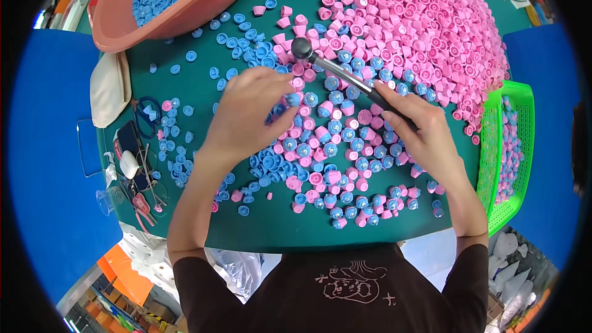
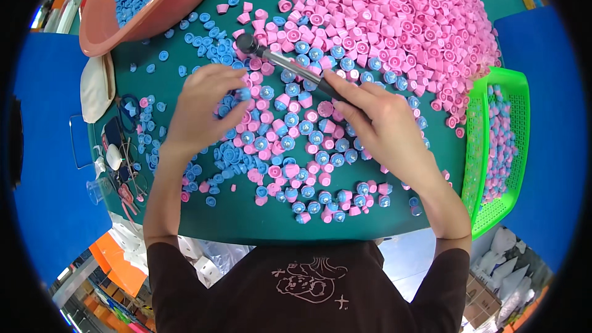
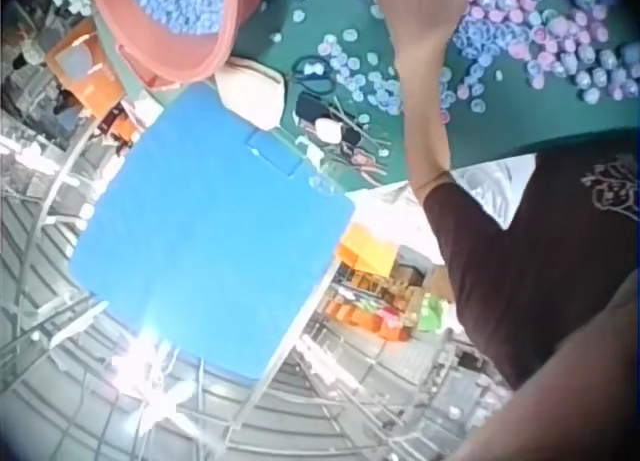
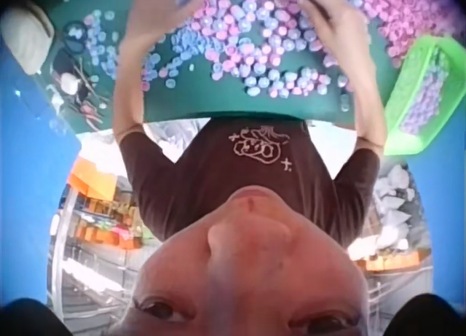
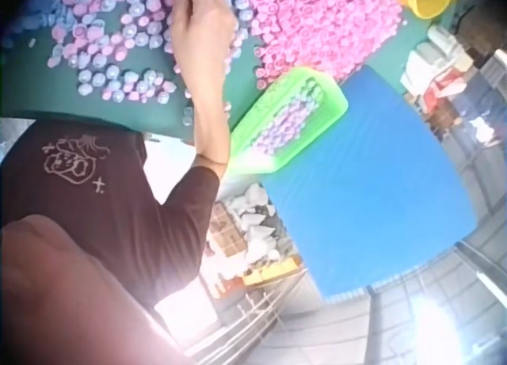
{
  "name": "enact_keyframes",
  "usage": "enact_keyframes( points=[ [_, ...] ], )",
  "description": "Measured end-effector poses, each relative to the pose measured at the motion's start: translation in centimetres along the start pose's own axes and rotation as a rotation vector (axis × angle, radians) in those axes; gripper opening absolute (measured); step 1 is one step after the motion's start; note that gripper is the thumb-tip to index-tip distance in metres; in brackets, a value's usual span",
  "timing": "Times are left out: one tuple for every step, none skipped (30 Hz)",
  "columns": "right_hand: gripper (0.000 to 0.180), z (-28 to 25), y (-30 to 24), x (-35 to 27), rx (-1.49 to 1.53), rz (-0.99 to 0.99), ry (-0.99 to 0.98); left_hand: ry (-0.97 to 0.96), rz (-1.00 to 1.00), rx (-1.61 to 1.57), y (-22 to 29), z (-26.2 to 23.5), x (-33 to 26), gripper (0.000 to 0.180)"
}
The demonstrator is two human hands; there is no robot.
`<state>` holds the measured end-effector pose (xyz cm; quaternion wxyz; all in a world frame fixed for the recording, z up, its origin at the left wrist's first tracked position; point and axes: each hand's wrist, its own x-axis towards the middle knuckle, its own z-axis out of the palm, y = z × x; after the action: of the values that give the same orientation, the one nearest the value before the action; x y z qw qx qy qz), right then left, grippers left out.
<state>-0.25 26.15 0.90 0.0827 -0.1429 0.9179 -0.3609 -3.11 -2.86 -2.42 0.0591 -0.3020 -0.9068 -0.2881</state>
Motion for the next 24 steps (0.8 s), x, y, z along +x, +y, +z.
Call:
enact_keyframes(
  points=[
    [0.048, 0.0, -0.1, 0.1, -0.024, -0.001, -0.018, -0.001, 0.003, 0.004, -0.1, 0.3, 0.3, 0.028],
    [0.048, 0.1, 0.0, 0.2, -0.027, 0.002, -0.018, -0.026, 0.006, 0.050, -0.3, 0.5, 0.5, 0.028],
    [0.048, 0.0, 0.2, 0.2, -0.023, 0.005, -0.013, -0.054, 0.012, 0.092, -0.5, 0.7, 0.7, 0.028],
    [0.048, -0.2, 0.3, 0.3, -0.041, 0.007, -0.005, -0.059, 0.016, 0.094, -0.7, 0.8, 0.7, 0.028],
    [0.047, -0.4, 0.5, 0.3, -0.058, 0.009, 0.003, -0.066, -0.010, 0.116, -0.9, 0.7, 0.5, 0.027],
    [0.047, -0.5, 0.7, 0.4, -0.055, 0.013, 0.007, -0.072, -0.036, 0.137, -1.0, 0.6, 0.4, 0.027],
    [0.045, -0.7, 1.0, 0.5, -0.050, 0.037, 0.009, -0.077, -0.032, 0.138, -1.1, 0.5, 0.3, 0.027],
    [0.043, -0.7, 1.3, 0.6, -0.045, 0.062, 0.011, -0.042, -0.045, 0.134, -1.2, 0.3, 0.1, 0.024],
    [0.043, -0.9, 1.4, 0.7, -0.041, 0.066, 0.012, -0.007, -0.060, 0.130, -1.3, 0.3, 0.1, 0.022],
    [0.043, -1.0, 1.5, 0.8, -0.011, 0.068, 0.020, -0.013, -0.058, 0.128, -1.3, 0.3, 0.4, 0.022],
    [0.043, -1.0, 1.7, 0.9, 0.019, 0.069, 0.027, 0.022, -0.091, 0.086, -1.3, 0.2, 0.8, 0.022],
    [0.043, -1.1, 1.9, 0.9, 0.021, 0.069, 0.027, 0.061, -0.127, 0.049, -1.0, -0.1, 1.1, 0.021],
    [0.045, -1.2, 2.1, 0.8, 0.052, 0.066, 0.056, 0.059, -0.127, 0.050, -0.9, -0.1, 1.7, 0.021],
    [0.047, -1.2, 2.2, 0.7, 0.081, 0.063, 0.086, 0.065, -0.091, 0.059, -0.8, 0.0, 2.5, 0.021],
    [0.047, -1.2, 2.1, 0.7, 0.085, 0.060, 0.083, 0.071, -0.059, 0.071, -0.9, 0.3, 3.3, 0.021],
    [0.047, -1.1, 2.0, 0.7, 0.098, 0.054, 0.090, 0.070, -0.063, 0.075, -1.1, 0.5, 3.9, 0.021],
    [0.047, -1.1, 1.9, 0.7, 0.111, 0.048, 0.097, 0.062, 0.014, 0.110, -1.3, 0.7, 4.6, 0.021],
    [0.047, -1.1, 2.0, 0.6, 0.110, 0.050, 0.099, 0.052, 0.096, 0.138, -1.5, 1.0, 5.2, 0.021],
    [0.046, -1.1, 2.0, 0.4, 0.102, 0.050, 0.093, 0.051, 0.098, 0.137, -1.7, 1.1, 5.6, 0.021],
    [0.045, -1.0, 2.1, 0.3, 0.093, 0.050, 0.086, 0.008, 0.107, 0.169, -1.8, 1.1, 6.0, 0.021],
    [0.045, -1.1, 2.0, 0.1, 0.092, 0.053, 0.090, -0.036, 0.117, 0.199, -1.8, 1.1, 6.3, 0.022],
    [0.045, -1.3, 1.9, 0.0, 0.080, 0.070, 0.073, -0.036, 0.121, 0.196, -1.9, 1.2, 6.5, 0.022],
    [0.046, -1.4, 1.9, -0.1, 0.068, 0.086, 0.057, -0.069, 0.122, 0.206, -2.0, 1.2, 6.6, 0.021],
    [0.046, -1.3, 2.1, -0.2, 0.069, 0.088, 0.058, -0.103, 0.122, 0.218, -2.1, 1.1, 6.7, 0.021]
  ],
)
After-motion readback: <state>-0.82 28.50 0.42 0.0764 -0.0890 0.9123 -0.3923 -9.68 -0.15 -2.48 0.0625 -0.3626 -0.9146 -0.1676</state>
